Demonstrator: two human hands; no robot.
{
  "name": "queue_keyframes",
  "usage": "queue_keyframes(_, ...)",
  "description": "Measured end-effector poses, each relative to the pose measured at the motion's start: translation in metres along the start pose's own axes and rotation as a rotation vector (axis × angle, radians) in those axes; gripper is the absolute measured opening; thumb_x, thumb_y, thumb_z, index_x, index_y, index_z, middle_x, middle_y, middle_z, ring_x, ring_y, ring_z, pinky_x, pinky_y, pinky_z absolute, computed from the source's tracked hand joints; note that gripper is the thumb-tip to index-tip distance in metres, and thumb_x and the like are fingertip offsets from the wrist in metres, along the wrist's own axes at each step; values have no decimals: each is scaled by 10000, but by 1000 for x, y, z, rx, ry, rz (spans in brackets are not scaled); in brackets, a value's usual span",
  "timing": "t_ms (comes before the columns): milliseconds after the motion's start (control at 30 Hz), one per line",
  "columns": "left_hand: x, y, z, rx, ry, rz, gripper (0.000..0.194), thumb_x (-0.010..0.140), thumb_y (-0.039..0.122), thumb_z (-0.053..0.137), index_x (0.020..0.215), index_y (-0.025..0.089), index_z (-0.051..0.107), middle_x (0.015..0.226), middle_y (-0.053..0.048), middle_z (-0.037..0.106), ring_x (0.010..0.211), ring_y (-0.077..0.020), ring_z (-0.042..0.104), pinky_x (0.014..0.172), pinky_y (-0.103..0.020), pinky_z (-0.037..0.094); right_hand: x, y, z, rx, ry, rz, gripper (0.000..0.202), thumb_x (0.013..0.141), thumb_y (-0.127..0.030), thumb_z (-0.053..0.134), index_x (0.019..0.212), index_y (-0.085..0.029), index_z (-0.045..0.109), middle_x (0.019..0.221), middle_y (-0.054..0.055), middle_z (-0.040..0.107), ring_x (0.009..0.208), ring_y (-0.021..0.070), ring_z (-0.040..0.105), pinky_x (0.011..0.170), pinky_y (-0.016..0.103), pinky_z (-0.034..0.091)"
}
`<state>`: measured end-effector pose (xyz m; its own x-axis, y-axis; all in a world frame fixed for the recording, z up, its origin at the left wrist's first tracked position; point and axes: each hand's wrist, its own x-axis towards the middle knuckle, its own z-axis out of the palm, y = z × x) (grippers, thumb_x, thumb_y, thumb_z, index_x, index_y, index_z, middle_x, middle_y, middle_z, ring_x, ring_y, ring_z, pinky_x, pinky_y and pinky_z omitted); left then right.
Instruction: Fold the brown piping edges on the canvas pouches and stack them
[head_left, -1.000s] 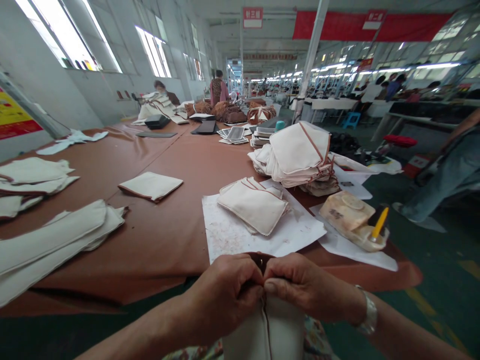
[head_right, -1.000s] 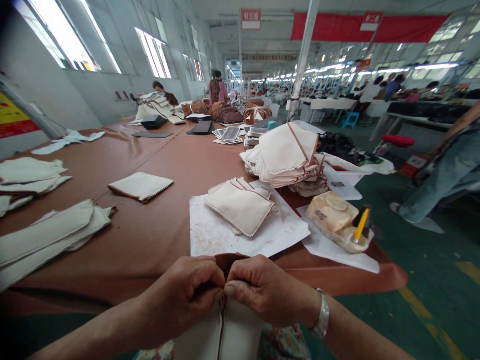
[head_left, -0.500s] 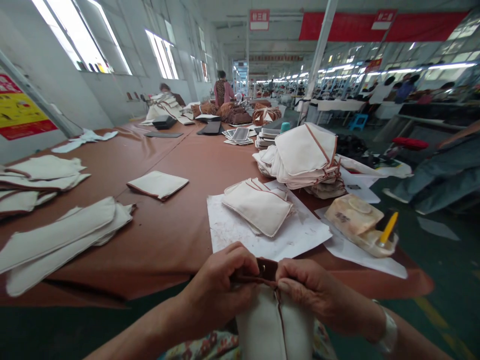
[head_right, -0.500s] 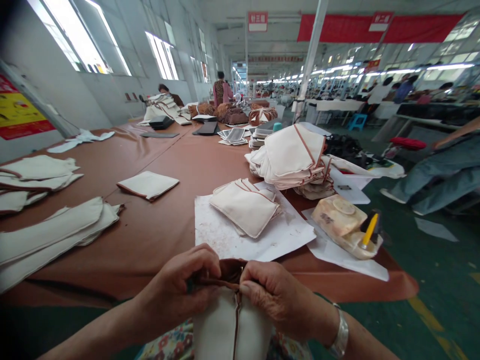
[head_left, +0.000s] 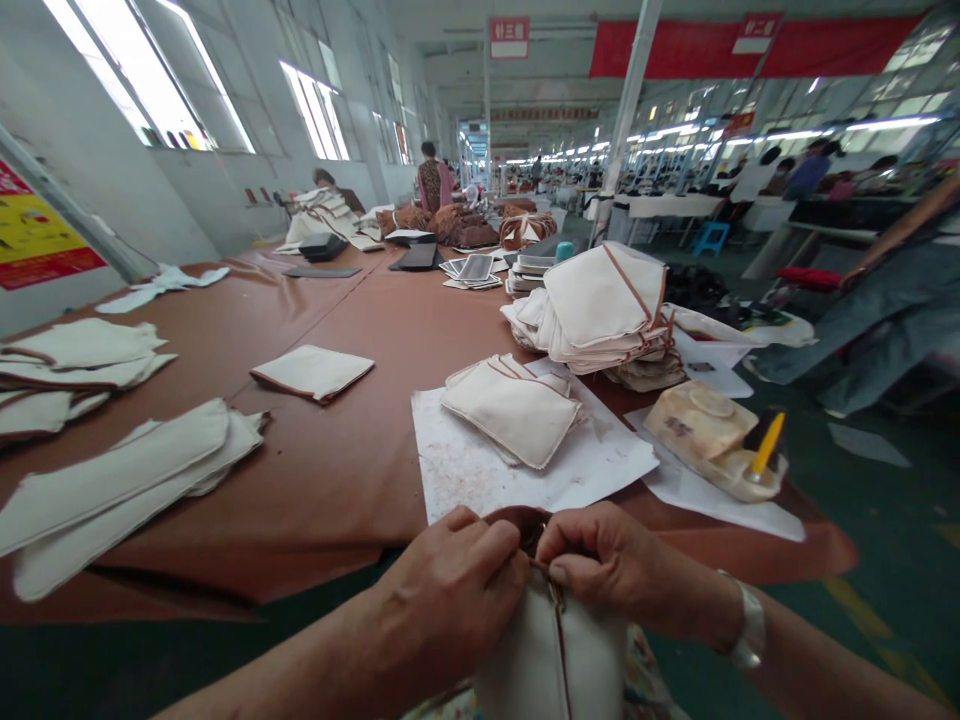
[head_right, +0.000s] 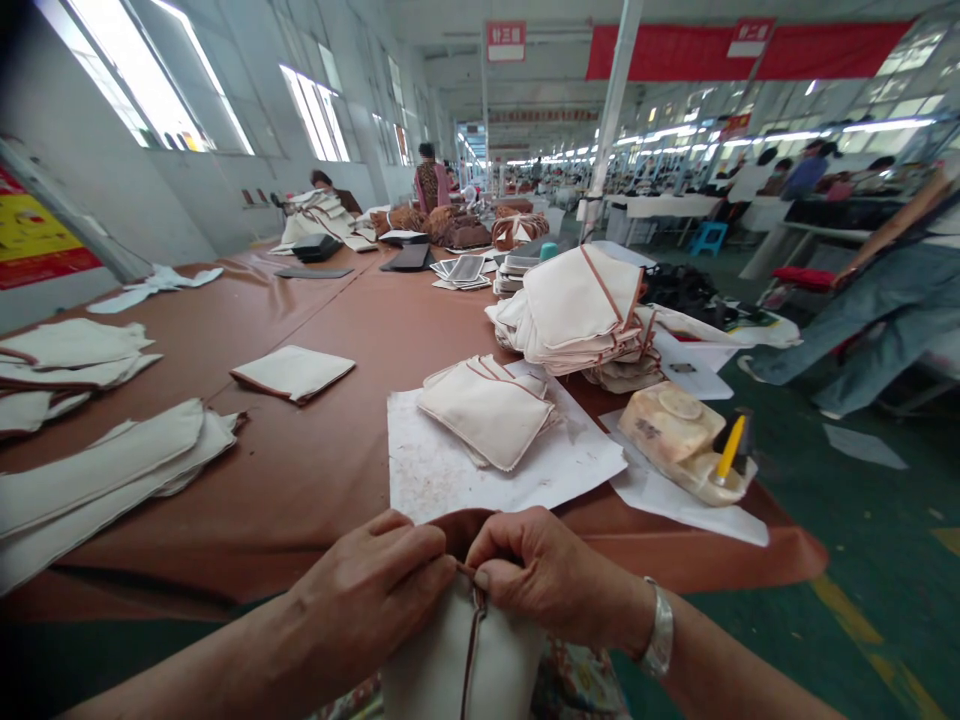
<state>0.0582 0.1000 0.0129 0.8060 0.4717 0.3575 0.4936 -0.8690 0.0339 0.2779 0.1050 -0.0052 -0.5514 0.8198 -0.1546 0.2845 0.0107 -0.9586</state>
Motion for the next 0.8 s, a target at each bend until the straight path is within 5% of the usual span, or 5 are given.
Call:
queue_keyframes(533,15,6,13,87,-17,17,198,905,47,375,818,175,498,740,-22,501,617,-182,459,606,-338,365,3,9,-4,207,41,26,139,736,-97,577,792,-100,704,632,-12,607,557,83,439,512,187,329)
queue_keyframes(800,10,-6,15,106,-153,70,142,879,55,419,885,142,532,782,-49,527,647,-197,494,624,-333,455,2,10,-6,-328,113,-157,198,769,-42,513,800,-142,680,718,5,675,617,111,552,562,205,387)
